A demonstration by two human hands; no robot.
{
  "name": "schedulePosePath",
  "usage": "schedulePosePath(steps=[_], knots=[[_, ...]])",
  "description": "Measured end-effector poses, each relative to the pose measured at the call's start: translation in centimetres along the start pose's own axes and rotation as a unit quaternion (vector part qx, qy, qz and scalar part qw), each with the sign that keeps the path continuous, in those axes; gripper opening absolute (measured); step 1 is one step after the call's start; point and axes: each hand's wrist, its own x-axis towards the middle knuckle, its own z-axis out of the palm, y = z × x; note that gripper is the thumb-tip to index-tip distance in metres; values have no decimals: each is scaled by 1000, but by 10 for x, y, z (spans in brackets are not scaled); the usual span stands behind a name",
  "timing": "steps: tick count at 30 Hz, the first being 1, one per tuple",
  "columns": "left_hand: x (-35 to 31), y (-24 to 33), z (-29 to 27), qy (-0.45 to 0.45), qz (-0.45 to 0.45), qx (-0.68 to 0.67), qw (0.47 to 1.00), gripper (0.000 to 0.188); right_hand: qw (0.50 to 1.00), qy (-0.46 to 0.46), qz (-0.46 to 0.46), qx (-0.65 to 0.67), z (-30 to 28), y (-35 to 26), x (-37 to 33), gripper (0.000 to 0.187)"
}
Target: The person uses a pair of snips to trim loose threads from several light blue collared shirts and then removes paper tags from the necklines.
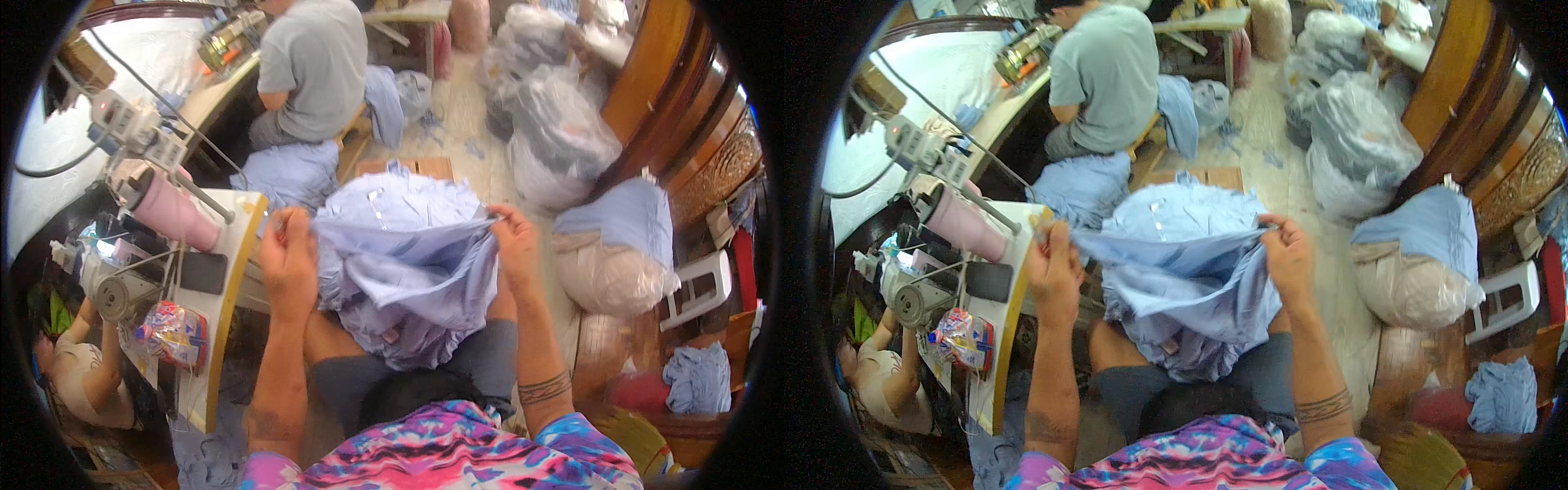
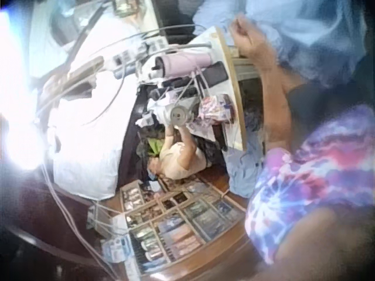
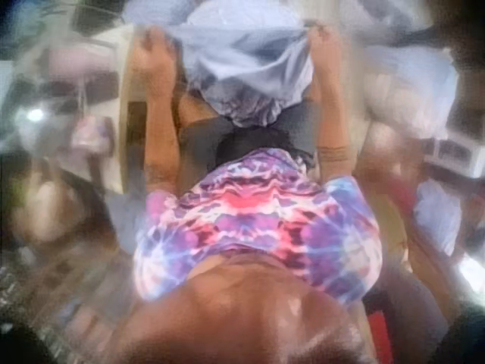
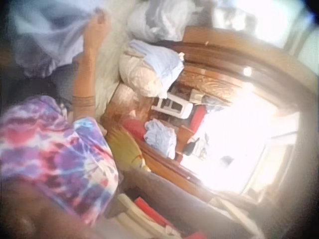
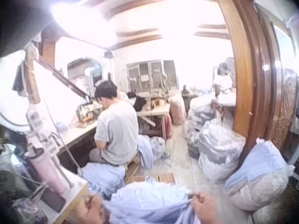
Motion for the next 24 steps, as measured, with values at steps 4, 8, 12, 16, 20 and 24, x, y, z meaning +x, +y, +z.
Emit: schedulePosePath(steps=[4,8,12,16,20,24], knots=[[46,54,49,-13,79,-124,989,24,955,172,-243,5,2,-115,40,24],[39,49,24,6,78,-149,986,28,855,242,-457,-40,8,-161,-8,34],[71,-58,-26,82,-63,-50,993,26,891,-4,-405,-202,36,-109,-35,54],[91,-158,-44,119,-142,-39,982,30,791,-115,-412,-437,33,-8,-19,55],[92,-171,-53,115,-149,-30,982,30,769,-91,-459,-435,25,-20,-2,43],[107,-127,-26,123,-106,-100,982,29,728,-188,-561,-345,32,-96,-25,26]])
